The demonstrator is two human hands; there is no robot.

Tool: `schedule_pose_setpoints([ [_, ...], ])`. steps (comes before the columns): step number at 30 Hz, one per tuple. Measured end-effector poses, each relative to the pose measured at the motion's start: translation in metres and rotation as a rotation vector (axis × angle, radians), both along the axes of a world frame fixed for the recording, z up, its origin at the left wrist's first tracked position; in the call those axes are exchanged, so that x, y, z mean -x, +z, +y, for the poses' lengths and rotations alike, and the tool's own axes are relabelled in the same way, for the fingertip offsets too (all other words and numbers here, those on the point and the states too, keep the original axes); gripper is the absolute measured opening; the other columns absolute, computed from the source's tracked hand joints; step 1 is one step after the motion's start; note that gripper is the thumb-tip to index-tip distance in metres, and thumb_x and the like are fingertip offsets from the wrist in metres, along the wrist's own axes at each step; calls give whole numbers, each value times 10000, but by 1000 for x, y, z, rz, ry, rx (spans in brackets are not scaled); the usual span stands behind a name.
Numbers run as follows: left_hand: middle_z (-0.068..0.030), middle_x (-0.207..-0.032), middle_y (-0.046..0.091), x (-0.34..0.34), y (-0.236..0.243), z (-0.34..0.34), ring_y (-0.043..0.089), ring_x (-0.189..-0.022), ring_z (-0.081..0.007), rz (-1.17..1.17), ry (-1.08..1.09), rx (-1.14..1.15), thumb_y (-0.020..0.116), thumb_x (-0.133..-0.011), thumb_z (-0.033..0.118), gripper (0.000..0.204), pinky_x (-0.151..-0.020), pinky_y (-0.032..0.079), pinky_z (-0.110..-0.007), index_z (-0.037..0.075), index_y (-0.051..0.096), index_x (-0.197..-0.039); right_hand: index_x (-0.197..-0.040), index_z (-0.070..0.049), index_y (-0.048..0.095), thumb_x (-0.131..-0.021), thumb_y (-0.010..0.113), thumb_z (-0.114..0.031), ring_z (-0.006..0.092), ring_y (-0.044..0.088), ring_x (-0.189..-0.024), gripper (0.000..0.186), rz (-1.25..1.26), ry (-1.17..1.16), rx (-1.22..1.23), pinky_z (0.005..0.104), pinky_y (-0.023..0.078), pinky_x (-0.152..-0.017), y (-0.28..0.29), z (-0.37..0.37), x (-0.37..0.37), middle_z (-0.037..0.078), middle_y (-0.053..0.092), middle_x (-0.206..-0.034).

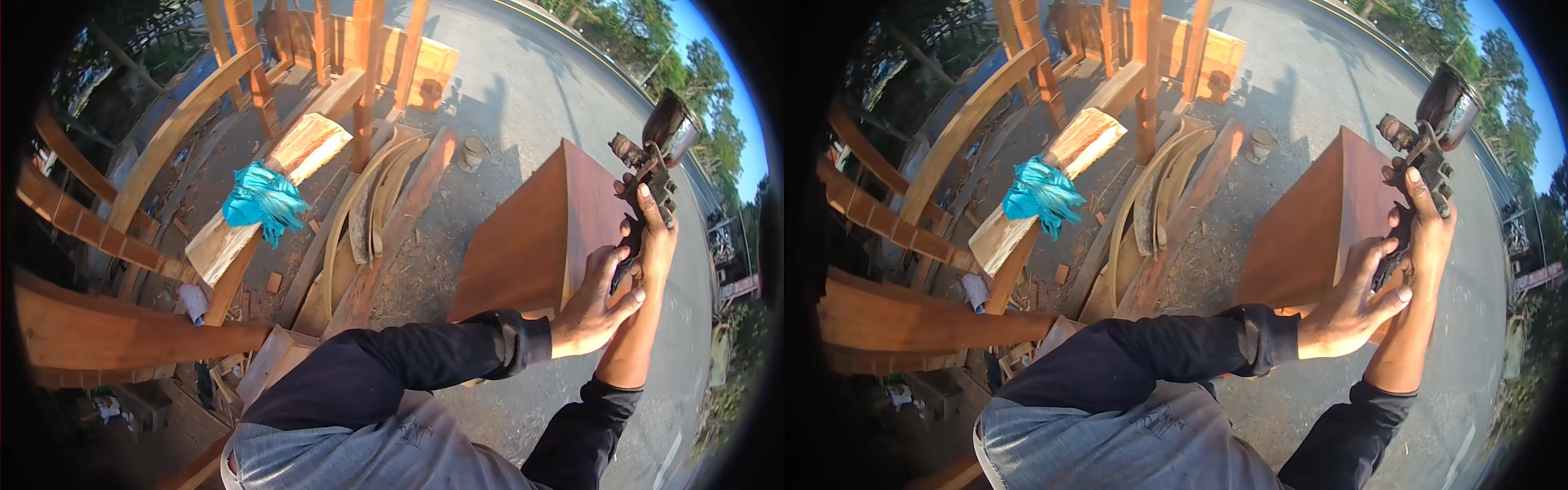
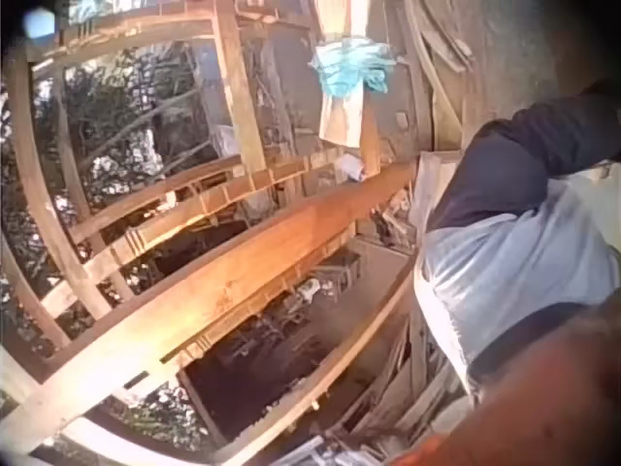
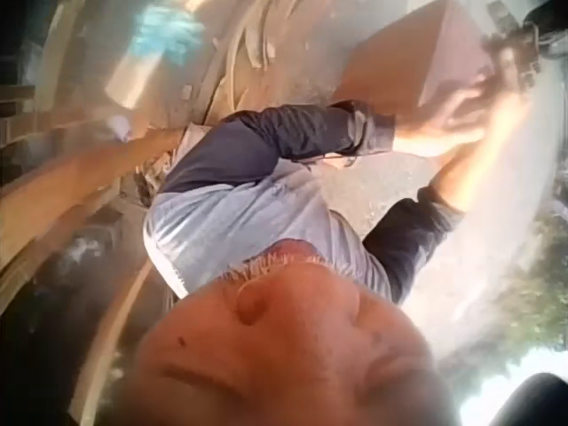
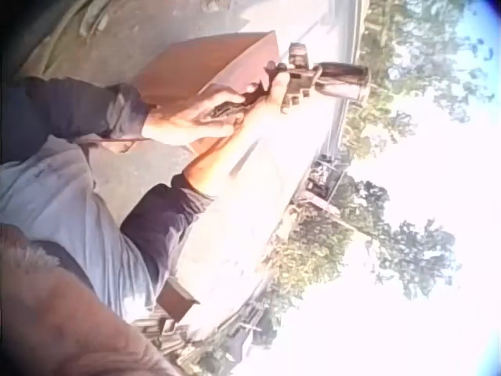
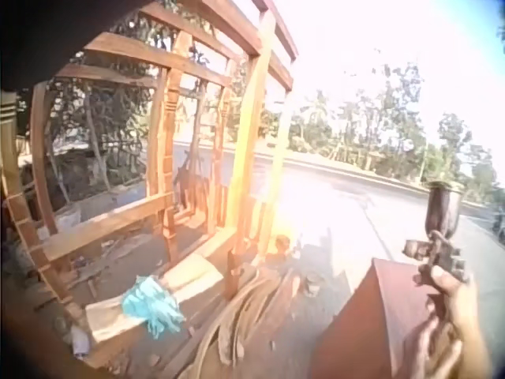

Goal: The person stains a wooden cabinet and its doors using a spray gun. The person first clears the nozzle of the spray gun, then applies a coat of stain to the top and sides of the cabinet, and finishes by spraying the inner side of an open door.

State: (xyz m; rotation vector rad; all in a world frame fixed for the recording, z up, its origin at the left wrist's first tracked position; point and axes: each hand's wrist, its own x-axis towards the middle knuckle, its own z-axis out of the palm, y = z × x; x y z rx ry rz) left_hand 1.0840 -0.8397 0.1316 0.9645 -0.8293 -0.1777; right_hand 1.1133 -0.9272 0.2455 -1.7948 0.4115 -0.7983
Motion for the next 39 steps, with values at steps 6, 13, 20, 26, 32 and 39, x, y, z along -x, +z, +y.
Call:
schedule_pose_setpoints([
  [6,-194,-1418,422,44,-41,55,426,-1338,-275,226,-488,-12,699,-976,237,722,-1130,343,-419,-26,280,-1502,-1116,11,698,-919,778,-215,91,585,-550,310,-64,-73,-98,247,457,-485,-43,25,98,55,709,-860],
  [13,-215,-1500,361,123,-128,60,514,-1293,-337,-48,-755,-221,705,-967,306,774,-1077,420,-454,2,268,-1529,-1232,6,664,-923,783,-267,69,625,-680,429,-36,-354,-68,230,482,-511,-80,14,250,92,747,-1026],
  [20,-179,-1415,449,176,-212,-24,601,-1216,-292,-574,-1029,-693,733,-944,343,692,-1000,495,-402,34,407,-1472,-1212,-5,694,-906,789,-251,69,622,-666,403,10,-566,-8,231,484,-512,-130,-68,373,66,755,-1013],
  [26,-227,-1463,430,236,-297,-125,506,-1329,-375,-653,-1075,-997,705,-918,476,829,-1114,415,-434,-8,381,-1508,-1202,-3,697,-902,789,-256,105,647,-668,403,23,-483,-124,258,523,-586,-173,-191,468,80,757,-981],
  [32,-221,-1624,286,361,-347,-265,399,-1452,-350,-437,-1107,-1056,796,-860,452,1023,-1172,354,-443,-10,239,-1583,-1216,22,687,-897,785,-211,211,711,-945,406,-63,-240,169,368,554,-850,-267,-335,537,116,761,-1066],
  [39,-291,-1499,431,426,-394,-318,464,-1392,-377,-499,-1114,-1225,815,-801,499,1003,-1153,368,-441,-55,346,-1494,-1311,22,637,-886,805,-210,332,694,-1109,513,0,4,166,443,528,-958,-315,-395,573,194,713,-1199],
])
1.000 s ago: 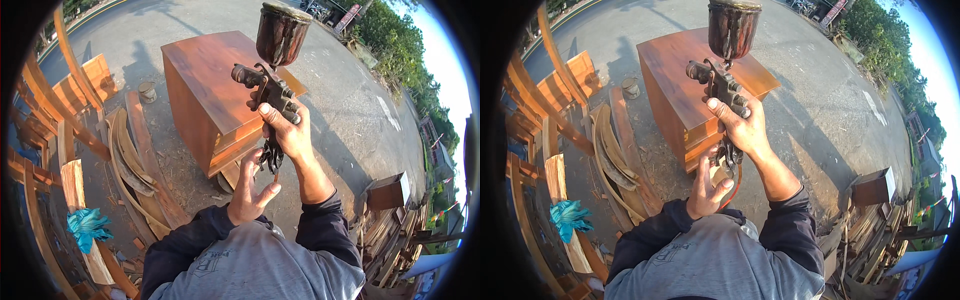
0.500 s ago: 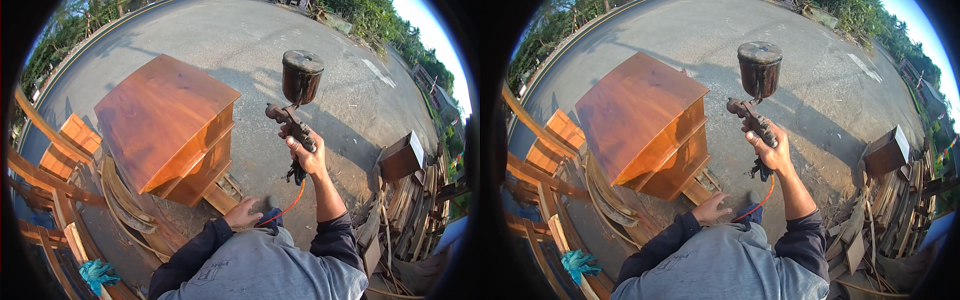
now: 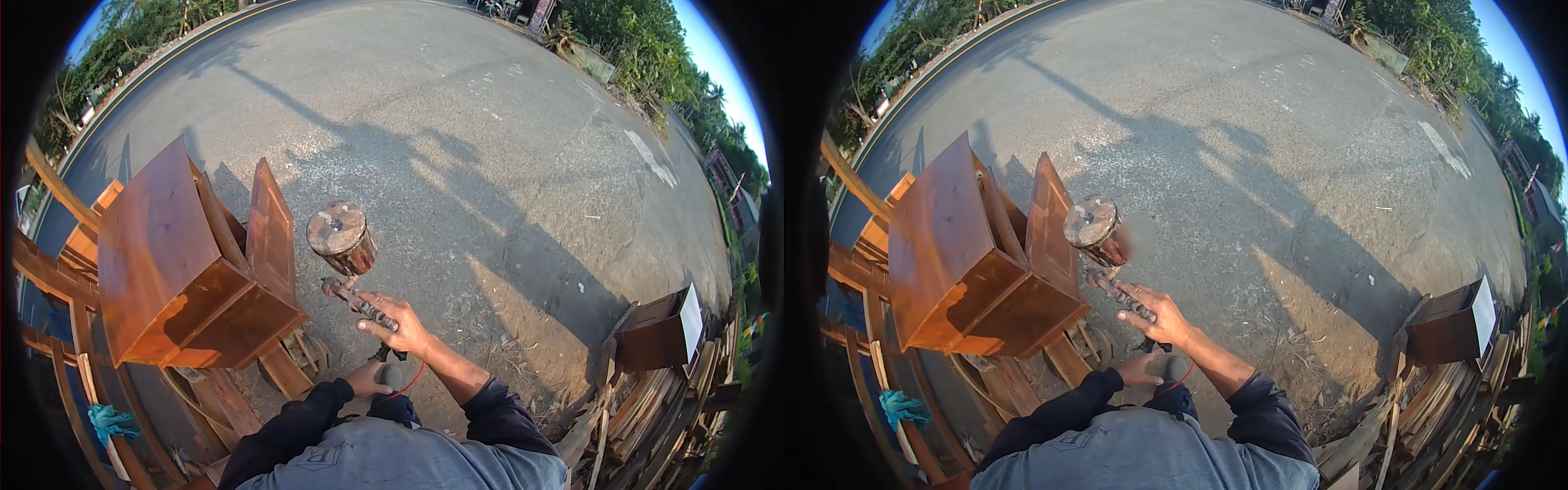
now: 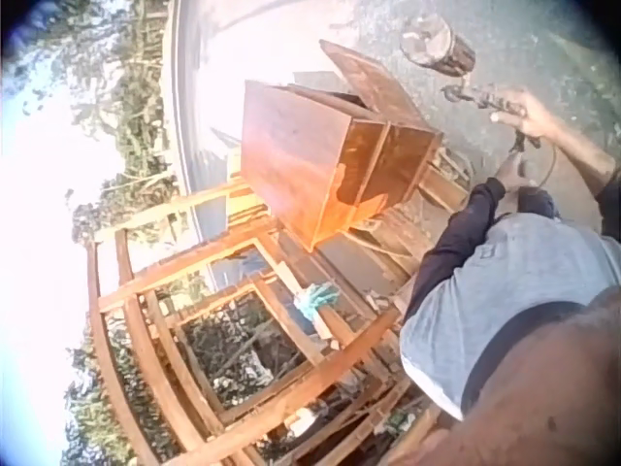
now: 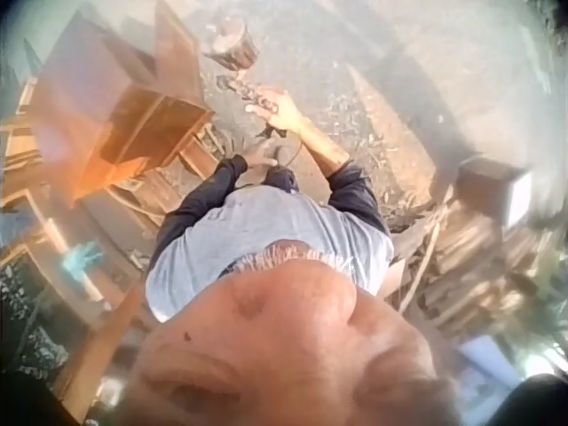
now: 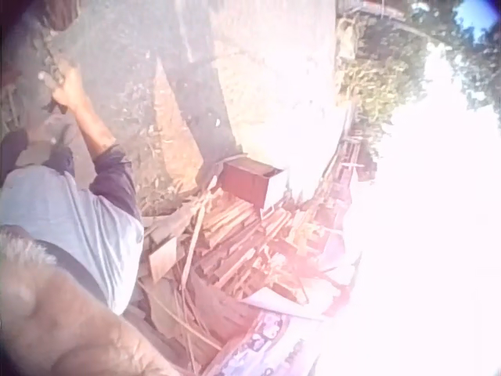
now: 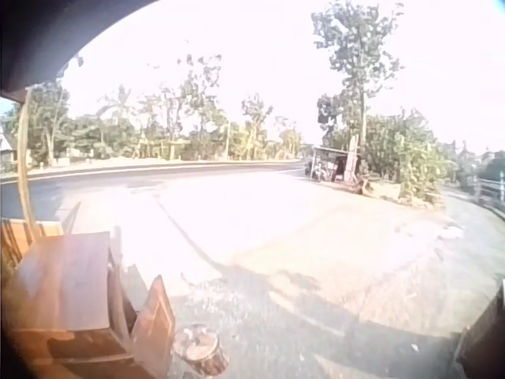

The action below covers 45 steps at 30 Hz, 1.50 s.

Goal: The person stains a wooden cabinet and its doors using a spray gun. The person first clears the nozzle of the spray gun, then applies a coat of stain to the top and sides of the cabinet, and finishes by spraying the inner side of an open door.

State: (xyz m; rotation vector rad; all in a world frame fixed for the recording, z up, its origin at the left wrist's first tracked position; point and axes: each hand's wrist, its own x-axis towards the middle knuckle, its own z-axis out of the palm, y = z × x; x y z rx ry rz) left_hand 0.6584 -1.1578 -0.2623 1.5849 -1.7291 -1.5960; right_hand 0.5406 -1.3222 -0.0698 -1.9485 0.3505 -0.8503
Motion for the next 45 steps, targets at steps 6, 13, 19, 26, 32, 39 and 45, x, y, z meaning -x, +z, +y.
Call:
schedule_pose_setpoints([
  [6,-303,-1447,483,26,6,-29,468,-1379,-380,-61,211,135,819,-768,527,971,-1147,371,-439,-51,434,-1446,-1355,13,616,-903,787,-204,221,723,-928,530,13,98,-25,355,577,-814,-1,-43,-1,150,735,-1161],
  [13,-217,-1582,366,60,18,-69,343,-1489,-291,344,567,178,819,-846,305,996,-1200,330,-365,-23,234,-1582,-1244,-10,683,-913,792,-367,73,558,-640,499,-44,168,-562,258,477,-582,40,-83,-47,18,684,-904],
  [19,-88,-1017,673,109,-78,-60,682,-974,-183,564,1021,75,826,-827,175,784,-767,550,-335,9,443,-1491,-1353,-2,618,-933,769,-359,166,663,-867,571,-204,409,-157,348,530,-768,66,-116,-61,94,704,-993],
  [26,-161,-863,753,192,-160,89,743,-825,-333,-746,1236,-429,795,-840,287,494,-766,573,-470,113,647,-1277,-1403,-6,576,-945,747,-335,284,697,-1056,590,-71,583,40,412,529,-920,83,-182,-33,176,716,-1154],
  [32,-190,-923,750,247,-140,89,737,-863,-369,-672,1146,-841,743,-888,322,452,-777,575,-480,131,634,-1283,-1473,-41,517,-940,753,-277,283,677,-1127,629,2,637,-40,423,523,-958,66,-262,-14,173,701,-1208],
  [39,-202,-966,745,233,-132,-54,733,-890,-383,-628,1220,-776,700,-925,318,444,-780,576,-476,142,597,-1320,-1574,-123,371,-854,719,-54,402,662,-1090,803,-6,592,125,474,530,-944,32,-373,-21,186,650,-1232],
  [45,-213,-1002,741,220,-122,-142,729,-913,-395,-592,1294,-784,664,-958,315,438,-783,577,-474,152,566,-1352,-1525,-49,427,-874,686,-56,415,640,-1110,701,37,655,131,491,510,-964,20,-462,-37,211,617,-1263],
])
